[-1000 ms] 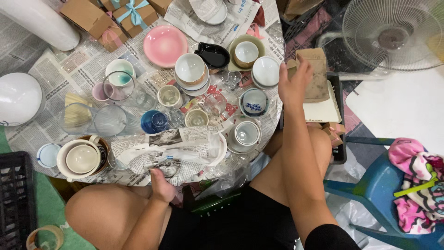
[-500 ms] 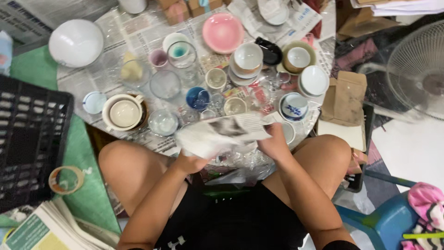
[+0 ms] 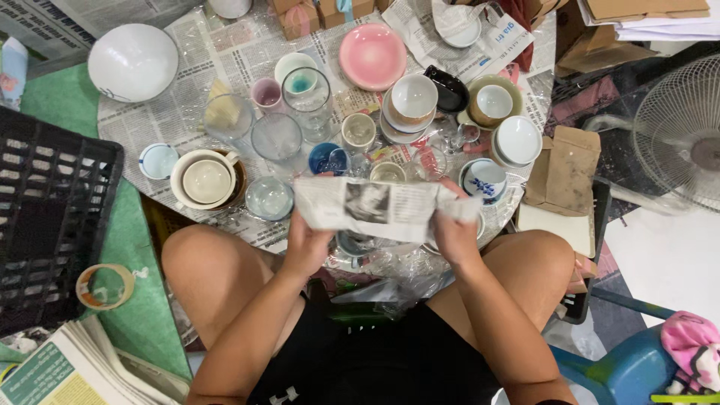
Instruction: The person sits cross-legged at a table covered with newspaper and various dishes. They unwrap a small item from newspaper and place it in a basket, then pick up a white bowl and wipe it thoroughly with a brown cloth.
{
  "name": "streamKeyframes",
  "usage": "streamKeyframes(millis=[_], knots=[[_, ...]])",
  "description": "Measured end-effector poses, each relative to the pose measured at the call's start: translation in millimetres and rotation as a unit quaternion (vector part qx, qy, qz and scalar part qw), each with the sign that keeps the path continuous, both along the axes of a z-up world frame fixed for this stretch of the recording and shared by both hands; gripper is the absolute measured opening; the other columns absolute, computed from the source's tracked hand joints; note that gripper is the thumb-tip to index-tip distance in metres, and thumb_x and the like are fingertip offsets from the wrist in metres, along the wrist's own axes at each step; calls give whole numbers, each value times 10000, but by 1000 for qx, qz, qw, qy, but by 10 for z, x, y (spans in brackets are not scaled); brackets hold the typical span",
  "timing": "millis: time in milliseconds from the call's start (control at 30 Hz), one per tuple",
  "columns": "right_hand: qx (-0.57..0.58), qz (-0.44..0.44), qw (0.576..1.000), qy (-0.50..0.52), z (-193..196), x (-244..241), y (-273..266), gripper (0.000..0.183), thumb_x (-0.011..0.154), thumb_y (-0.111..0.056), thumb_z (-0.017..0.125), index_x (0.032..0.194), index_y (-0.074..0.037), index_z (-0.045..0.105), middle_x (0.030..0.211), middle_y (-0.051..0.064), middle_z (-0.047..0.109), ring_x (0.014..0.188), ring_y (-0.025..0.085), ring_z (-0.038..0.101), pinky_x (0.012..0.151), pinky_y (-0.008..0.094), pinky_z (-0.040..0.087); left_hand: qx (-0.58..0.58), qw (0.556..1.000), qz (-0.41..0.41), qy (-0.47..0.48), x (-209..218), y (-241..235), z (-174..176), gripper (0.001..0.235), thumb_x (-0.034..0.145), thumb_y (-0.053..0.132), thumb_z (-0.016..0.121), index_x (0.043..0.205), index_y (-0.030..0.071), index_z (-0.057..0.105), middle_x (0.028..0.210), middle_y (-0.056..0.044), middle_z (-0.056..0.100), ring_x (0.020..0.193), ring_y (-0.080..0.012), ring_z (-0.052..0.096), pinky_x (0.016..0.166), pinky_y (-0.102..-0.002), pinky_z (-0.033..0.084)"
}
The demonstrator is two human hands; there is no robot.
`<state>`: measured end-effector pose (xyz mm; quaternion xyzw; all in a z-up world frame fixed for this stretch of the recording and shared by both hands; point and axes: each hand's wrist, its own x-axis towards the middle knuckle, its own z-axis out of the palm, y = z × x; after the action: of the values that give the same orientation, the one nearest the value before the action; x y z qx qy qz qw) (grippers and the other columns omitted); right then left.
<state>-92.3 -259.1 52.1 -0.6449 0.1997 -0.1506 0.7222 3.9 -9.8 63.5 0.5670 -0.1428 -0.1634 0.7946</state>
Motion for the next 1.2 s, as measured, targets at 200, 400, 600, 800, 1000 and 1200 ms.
streamKeyframes(millis=[200, 400, 600, 800, 1000, 1200], knots=[[-59, 57, 995, 63, 186, -32, -62, 219, 911, 8, 554, 1098, 9, 668, 911, 70, 700, 767, 139, 653, 642, 272, 521, 10, 994, -76, -77, 36, -5, 30, 831, 733, -57, 829, 1457, 17, 430, 1328, -116, 558, 1244, -188, 580, 1081, -348, 516], [100, 29, 994, -41, 309, -21, -242, 350, 799, 75, 497, 1090, -34, 658, 1010, 55, 694, 925, 140, 672, 839, 282, 553, 21, 967, -238, 86, 24, 68, 224, 638, 905, 62, 771, 1475, 27, 487, 1411, -123, 610, 1180, -173, 624, 1005, -307, 518], [-82, 38, 995, 43, 257, 13, -278, 334, 815, 99, 478, 1056, -16, 677, 1031, 37, 696, 961, 130, 639, 862, 275, 517, 134, 982, -114, -72, 170, 134, 405, 428, 890, 143, 780, 1286, 18, 680, 1175, -106, 774, 1089, -195, 746, 958, -320, 600], [-164, 190, 967, 42, 413, 98, -87, 187, 934, 45, 632, 1091, -36, 693, 1025, 30, 734, 960, 140, 678, 872, 272, 534, 192, 928, 4, -319, 186, 244, 455, 627, 678, 290, 881, 1182, -7, 654, 1096, -147, 726, 966, -228, 742, 841, -312, 579], [-91, 175, 979, 57, 655, 203, 402, 649, 706, -104, 812, 1280, -41, 515, 1165, 36, 660, 1090, 144, 647, 908, 290, 528, 130, 986, 74, -68, 156, 269, 190, 257, 973, 150, 620, 1080, -37, 758, 862, -114, 771, 707, -124, 665, 637, -268, 518], [-138, 265, 931, 210, 680, 270, 311, 347, 874, -91, 704, 1216, -58, 657, 993, 30, 785, 882, 160, 758, 752, 293, 627, 231, 951, 157, -136, 312, 551, 218, 199, 1028, 160, 658, 1029, -16, 750, 862, -47, 751, 759, -96, 686, 706, -279, 539]])
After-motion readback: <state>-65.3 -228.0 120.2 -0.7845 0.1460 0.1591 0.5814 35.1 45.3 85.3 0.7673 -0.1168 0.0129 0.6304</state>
